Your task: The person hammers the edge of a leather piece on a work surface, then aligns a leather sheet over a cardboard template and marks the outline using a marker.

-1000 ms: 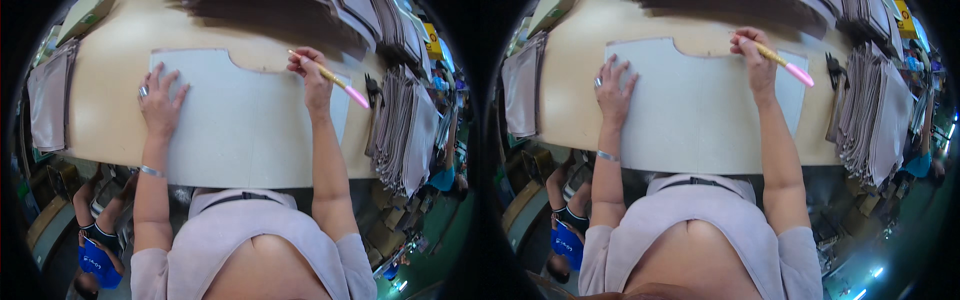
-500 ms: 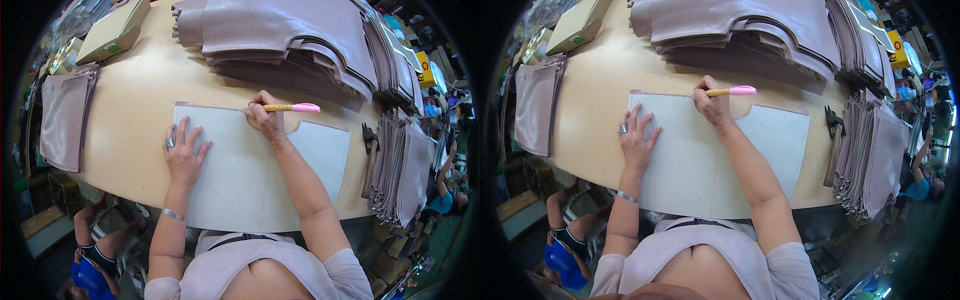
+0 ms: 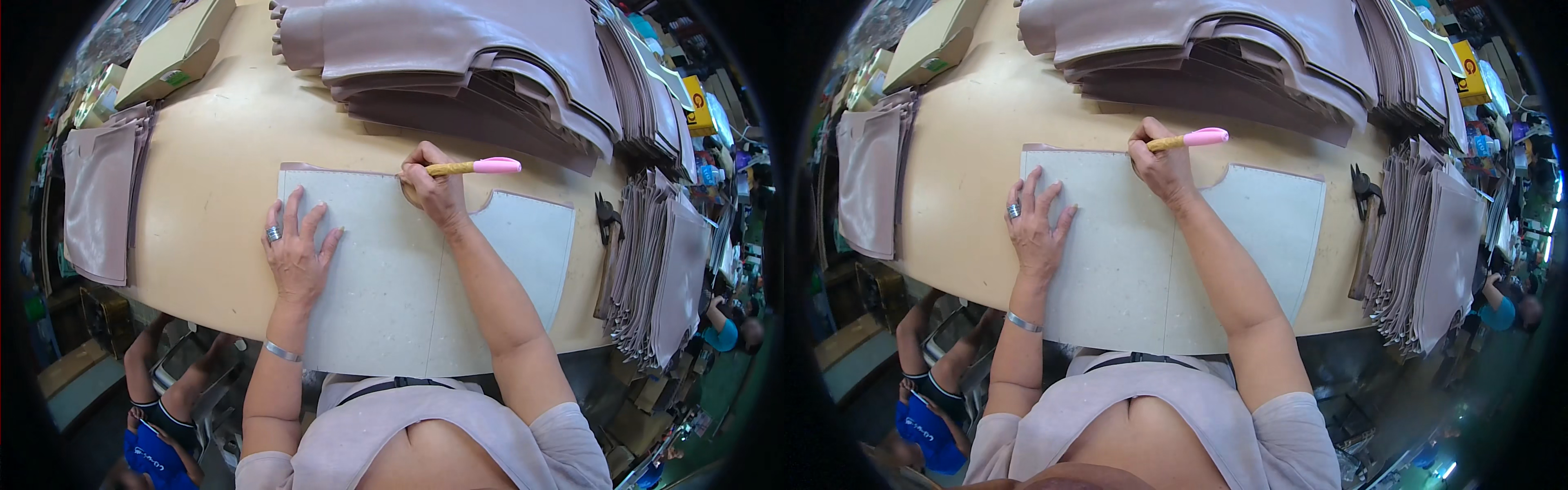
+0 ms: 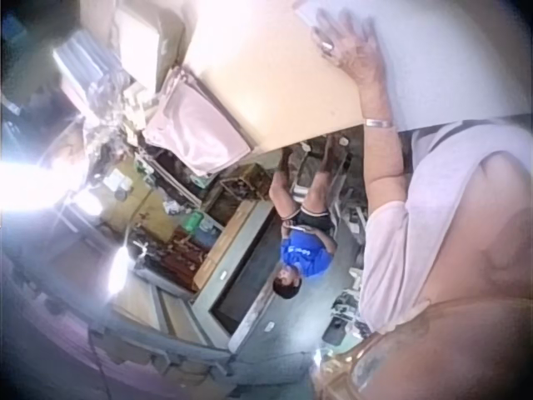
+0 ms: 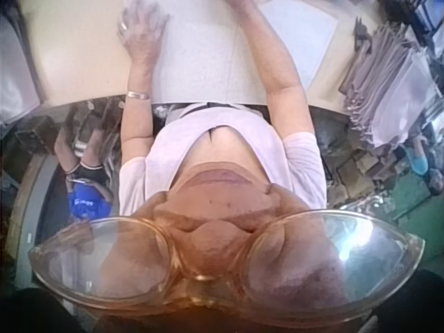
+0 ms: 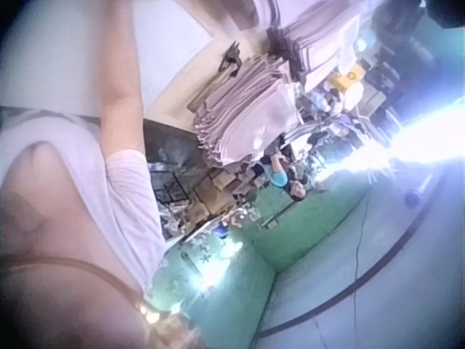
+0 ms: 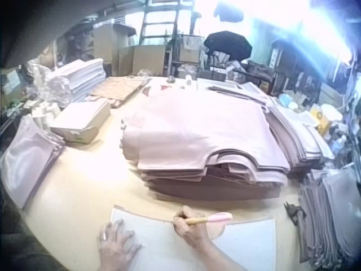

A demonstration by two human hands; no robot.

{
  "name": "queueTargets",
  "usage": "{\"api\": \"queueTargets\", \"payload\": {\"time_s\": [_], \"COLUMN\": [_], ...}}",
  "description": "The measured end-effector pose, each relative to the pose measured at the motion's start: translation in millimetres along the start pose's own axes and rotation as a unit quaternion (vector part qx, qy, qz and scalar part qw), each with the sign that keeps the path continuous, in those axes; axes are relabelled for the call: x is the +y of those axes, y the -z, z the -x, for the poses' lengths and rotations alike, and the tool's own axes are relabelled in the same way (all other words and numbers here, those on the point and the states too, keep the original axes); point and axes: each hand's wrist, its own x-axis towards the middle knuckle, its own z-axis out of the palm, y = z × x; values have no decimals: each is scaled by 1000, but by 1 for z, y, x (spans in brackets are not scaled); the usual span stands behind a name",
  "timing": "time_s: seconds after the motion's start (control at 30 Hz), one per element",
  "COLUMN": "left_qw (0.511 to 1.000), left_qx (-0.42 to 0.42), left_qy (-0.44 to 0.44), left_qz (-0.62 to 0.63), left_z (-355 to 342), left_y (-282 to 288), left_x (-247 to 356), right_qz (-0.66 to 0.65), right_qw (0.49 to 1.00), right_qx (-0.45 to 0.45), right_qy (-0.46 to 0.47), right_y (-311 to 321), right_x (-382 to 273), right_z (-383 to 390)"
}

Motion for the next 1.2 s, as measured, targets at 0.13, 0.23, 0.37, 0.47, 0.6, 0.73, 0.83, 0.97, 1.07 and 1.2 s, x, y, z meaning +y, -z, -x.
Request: {"api": "queueTargets", "payload": {"time_s": [0.13, 0.23, 0.37, 0.47, 0.6, 0.73, 0.83, 0.97, 1.07, 1.2], "left_qw": [1000, 1000, 1000, 1000, 1000, 1000, 1000, 1000, 1000, 1000], "left_qx": [0, 2, 1, 2, 0, -5, -5, -5, 4, 6], "left_qy": [2, 2, 2, 4, 3, 5, 4, 6, 2, 0], "left_qz": [-2, 0, 5, 13, 10, 3, 2, 3, 3, 6], "left_z": [0, 0, 0, 0, 0, 1, 1, 1, 0, -1], "left_y": [0, -1, 0, -1, -1, 0, 0, 1, 2, 1], "left_x": [0, 0, 0, -1, 0, 0, 0, 0, 1, 2], "right_qz": [29, 48, -27, -23, 11, 15, 26, 60, 70, -100], "right_qw": [999, 999, 999, 999, 1000, 1000, 1000, 998, 996, 993], "right_qx": [-15, -2, 25, -19, -28, -17, -16, -20, -1, 59], "right_qy": [-7, 2, -8, -21, 5, -4, 7, 28, 48, -25], "right_y": [0, -1, 0, -4, -13, -13, -13, -17, -19, 5], "right_x": [-4, -2, -2, -9, -2, -2, 2, -2, -5, -10], "right_z": [1, 0, -4, -5, -3, -4, -5, -4, -4, -6]}}
